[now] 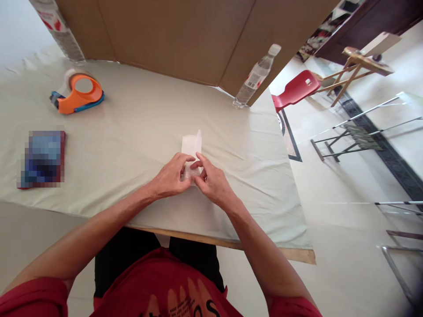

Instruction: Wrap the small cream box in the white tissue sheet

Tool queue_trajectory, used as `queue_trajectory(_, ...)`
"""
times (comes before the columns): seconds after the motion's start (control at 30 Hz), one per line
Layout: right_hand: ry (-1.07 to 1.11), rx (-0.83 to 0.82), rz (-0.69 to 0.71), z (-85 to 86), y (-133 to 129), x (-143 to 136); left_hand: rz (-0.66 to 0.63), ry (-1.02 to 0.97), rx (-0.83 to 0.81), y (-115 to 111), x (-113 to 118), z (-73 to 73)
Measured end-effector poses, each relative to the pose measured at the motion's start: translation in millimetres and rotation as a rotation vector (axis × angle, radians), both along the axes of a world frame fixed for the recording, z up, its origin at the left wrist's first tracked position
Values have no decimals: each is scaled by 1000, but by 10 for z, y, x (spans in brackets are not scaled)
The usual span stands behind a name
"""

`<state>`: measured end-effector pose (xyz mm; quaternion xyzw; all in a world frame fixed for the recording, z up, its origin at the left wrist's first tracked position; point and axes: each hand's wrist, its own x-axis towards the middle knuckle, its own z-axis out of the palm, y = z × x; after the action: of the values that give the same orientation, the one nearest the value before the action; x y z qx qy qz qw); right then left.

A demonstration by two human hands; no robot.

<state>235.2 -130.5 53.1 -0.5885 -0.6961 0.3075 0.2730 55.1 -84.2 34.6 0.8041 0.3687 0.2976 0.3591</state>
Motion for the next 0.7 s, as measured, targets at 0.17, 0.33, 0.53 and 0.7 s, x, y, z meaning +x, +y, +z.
queue_trajectory(0.17,-171,59,55,38,-26,-13,130,-34,-217,11,57,66)
queue_trajectory(0.33,-112,21,145,54,-85,83,156,-56,-162,-27,138,0)
queue_trajectory(0.53,-361,329,58,-139,-142,-161,184,-72,-76,-25,131,-68)
queue_trajectory(0.7,-84,340,-8,-82,-180,-6,178,-101,-69,-14,129,-120)
